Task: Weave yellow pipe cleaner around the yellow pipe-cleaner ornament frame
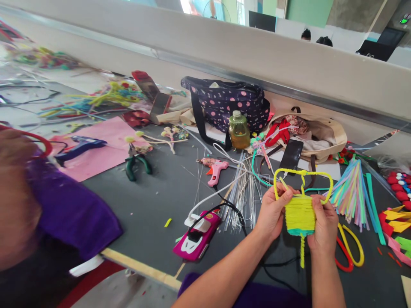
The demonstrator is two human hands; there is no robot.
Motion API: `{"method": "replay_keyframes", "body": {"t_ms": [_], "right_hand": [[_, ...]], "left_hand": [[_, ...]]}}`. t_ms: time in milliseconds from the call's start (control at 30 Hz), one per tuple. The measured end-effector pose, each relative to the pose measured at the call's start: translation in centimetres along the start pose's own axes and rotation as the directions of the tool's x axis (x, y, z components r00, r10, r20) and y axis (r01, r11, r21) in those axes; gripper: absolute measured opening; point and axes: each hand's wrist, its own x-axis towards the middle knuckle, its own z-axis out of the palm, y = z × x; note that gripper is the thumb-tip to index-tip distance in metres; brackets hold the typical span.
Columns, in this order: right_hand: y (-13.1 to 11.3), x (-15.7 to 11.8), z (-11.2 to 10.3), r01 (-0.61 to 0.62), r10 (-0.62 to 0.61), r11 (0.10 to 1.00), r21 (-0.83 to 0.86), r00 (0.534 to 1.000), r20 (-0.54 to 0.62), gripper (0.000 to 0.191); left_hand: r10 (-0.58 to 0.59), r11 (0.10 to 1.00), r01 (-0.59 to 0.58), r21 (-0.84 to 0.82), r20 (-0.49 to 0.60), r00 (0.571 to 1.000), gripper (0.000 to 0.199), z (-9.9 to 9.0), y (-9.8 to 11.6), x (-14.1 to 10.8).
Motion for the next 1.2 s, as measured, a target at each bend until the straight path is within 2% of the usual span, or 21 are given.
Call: {"method": "replay_keyframes", "body": {"t_ms": [333, 433, 500, 600, 700, 833, 1033, 1100, 1167, 1200], "right_hand": [[-0.7, -0.8, 0.4, 0.056, -0.053, 0.996, 0.064, 0.997, -0.055, 0.028], [-1.2, -0.4, -0.2, -0.018, 0.014, 0.999, 0.034, 0.995, 0.103, 0.029], [-1.5, -0.2, -0.6, -0.081, 0.085, 0.996, -0.028, 0.967, 0.242, 0.031], [-1.7, -0.4, -0.7, -0.128, 0.151, 0.987, -0.092, 0.935, 0.321, 0.031], [-1.4, -0.5, -0.5, -0.114, 0.134, 0.990, -0.085, 0.952, 0.276, 0.029], [-0.8, -0.3, -0.4, -0.026, 0.037, 0.997, -0.073, 0.989, 0.144, 0.028], [-0.7, -0.4, -0.1, 0.017, -0.014, 0.998, -0.059, 0.999, 0.053, 0.029], [-0.7, -0.6, 0.0, 0.021, -0.018, 0.998, -0.054, 0.999, 0.048, 0.029], [-0.7, -0.7, 0.1, 0.033, -0.030, 0.998, -0.058, 0.999, 0.045, 0.028], [-0.6, -0.7, 0.2, 0.042, -0.039, 0.997, -0.061, 0.998, 0.040, 0.028]], "left_hand": [[0.027, 1.000, -0.027, -0.001, -0.008, 1.000, 0.022, 0.4, -0.6, -0.5], [0.048, 0.999, -0.048, 0.022, 0.000, 0.999, 0.022, 0.3, -0.4, -0.4], [0.061, 0.998, -0.061, 0.030, 0.016, 0.998, 0.022, 0.2, -0.2, -0.3], [0.044, 0.998, -0.047, 0.042, 0.053, 0.998, 0.022, 0.2, 0.0, -0.2], [0.031, 0.998, -0.034, 0.046, 0.059, 0.998, 0.022, 0.3, 0.0, -0.3], [0.005, 0.996, -0.009, 0.085, 0.052, 0.999, 0.023, 0.3, -0.1, -0.5], [-0.032, 0.992, 0.027, 0.124, 0.039, 0.999, 0.022, 0.0, -0.4, -0.3], [0.026, 0.987, -0.027, 0.156, 0.006, 1.000, 0.024, 0.0, -0.5, -0.2], [0.180, 0.961, -0.164, 0.221, -0.053, 0.982, 0.031, 0.0, -0.3, -0.3], [0.285, 0.929, -0.253, 0.269, -0.086, 0.955, 0.034, 0.1, -0.2, -0.4]]}}
